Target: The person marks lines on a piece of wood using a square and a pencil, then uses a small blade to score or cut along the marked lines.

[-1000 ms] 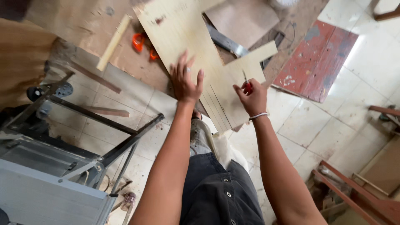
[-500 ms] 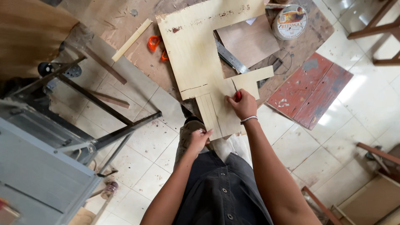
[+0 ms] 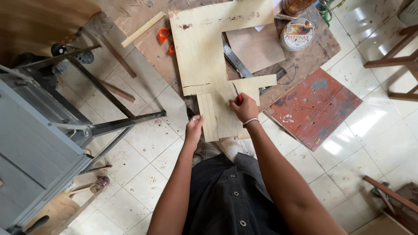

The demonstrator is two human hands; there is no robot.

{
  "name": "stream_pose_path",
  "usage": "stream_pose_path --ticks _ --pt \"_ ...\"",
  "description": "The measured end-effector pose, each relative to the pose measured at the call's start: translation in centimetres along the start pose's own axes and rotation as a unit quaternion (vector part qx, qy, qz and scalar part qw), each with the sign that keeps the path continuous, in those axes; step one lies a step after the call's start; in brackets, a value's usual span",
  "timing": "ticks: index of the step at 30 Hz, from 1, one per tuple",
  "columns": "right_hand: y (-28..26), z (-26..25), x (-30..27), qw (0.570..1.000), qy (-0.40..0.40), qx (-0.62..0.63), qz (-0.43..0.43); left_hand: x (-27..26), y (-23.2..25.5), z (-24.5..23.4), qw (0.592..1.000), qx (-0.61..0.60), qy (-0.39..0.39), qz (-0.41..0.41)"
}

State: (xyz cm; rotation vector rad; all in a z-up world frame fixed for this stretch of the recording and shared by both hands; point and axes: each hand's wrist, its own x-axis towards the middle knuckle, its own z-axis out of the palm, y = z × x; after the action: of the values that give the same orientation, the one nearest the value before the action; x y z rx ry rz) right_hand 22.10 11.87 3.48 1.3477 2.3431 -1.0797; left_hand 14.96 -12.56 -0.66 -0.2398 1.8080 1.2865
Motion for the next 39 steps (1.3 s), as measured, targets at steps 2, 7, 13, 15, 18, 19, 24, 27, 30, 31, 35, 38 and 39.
stream_pose_path --ticks 2,7,13,15,18,19,24,27,30,31,35,38,39 --pt "-0.2 -0.2 0.2 1.0 -0.003 -0.008 0.007 2.0 2.0 0.5 0.997 -0.058 0.044 0.005" --pt "-0.3 -1.1 -0.1 1.0 -0.003 0.018 0.004 1.9 9.1 1.9 0.995 -0.063 0.073 0.015" --pt "-4.1 -4.7 0.0 0.995 0.069 0.059 -0.038 0.9 13.2 1.3 0.999 -0.011 0.041 -0.028" --pt "-6.0 -6.0 0.1 0.991 0.097 0.07 -0.055 1.4 11.8 1.1 0.999 -0.007 0.023 -0.029" --pt "-9.2 -8.0 0.0 0.976 0.174 0.067 -0.115 0.0 12.6 0.4 0.999 -0.029 0.015 0.026" --pt "-10.7 -9.0 -0.3 0.986 0.133 0.062 -0.078 -1.2 14.3 0.1 0.998 -0.014 0.033 0.055" --pt "-14.6 -10.8 -1.4 0.992 0.031 0.124 -0.004 -3.3 17.2 -1.1 0.993 0.006 0.052 0.106" --pt "-15.2 -10.2 -1.3 0.991 -0.039 0.128 0.011 -4.6 18.3 -2.6 0.993 0.027 0.062 0.097" --pt "-14.8 -9.0 -0.8 0.984 -0.076 0.158 0.041 -5.1 18.7 -3.9 0.992 0.011 0.053 0.112" --pt "-15.0 -8.7 -0.9 0.982 -0.087 0.164 0.045 -5.1 18.4 -4.2 0.992 0.007 0.053 0.117" --pt "-15.8 -7.2 -1.0 0.978 -0.109 0.173 0.049 -5.5 18.1 -5.9 0.992 0.002 0.038 0.117" --pt "-16.2 -6.2 -1.6 0.966 -0.12 0.22 0.07 -5.3 16.5 -7.4 0.992 0.011 0.029 0.125" --pt "-16.0 -5.8 -1.5 0.966 -0.122 0.219 0.068 -5.4 16.7 -7.8 0.992 0.01 0.032 0.125"
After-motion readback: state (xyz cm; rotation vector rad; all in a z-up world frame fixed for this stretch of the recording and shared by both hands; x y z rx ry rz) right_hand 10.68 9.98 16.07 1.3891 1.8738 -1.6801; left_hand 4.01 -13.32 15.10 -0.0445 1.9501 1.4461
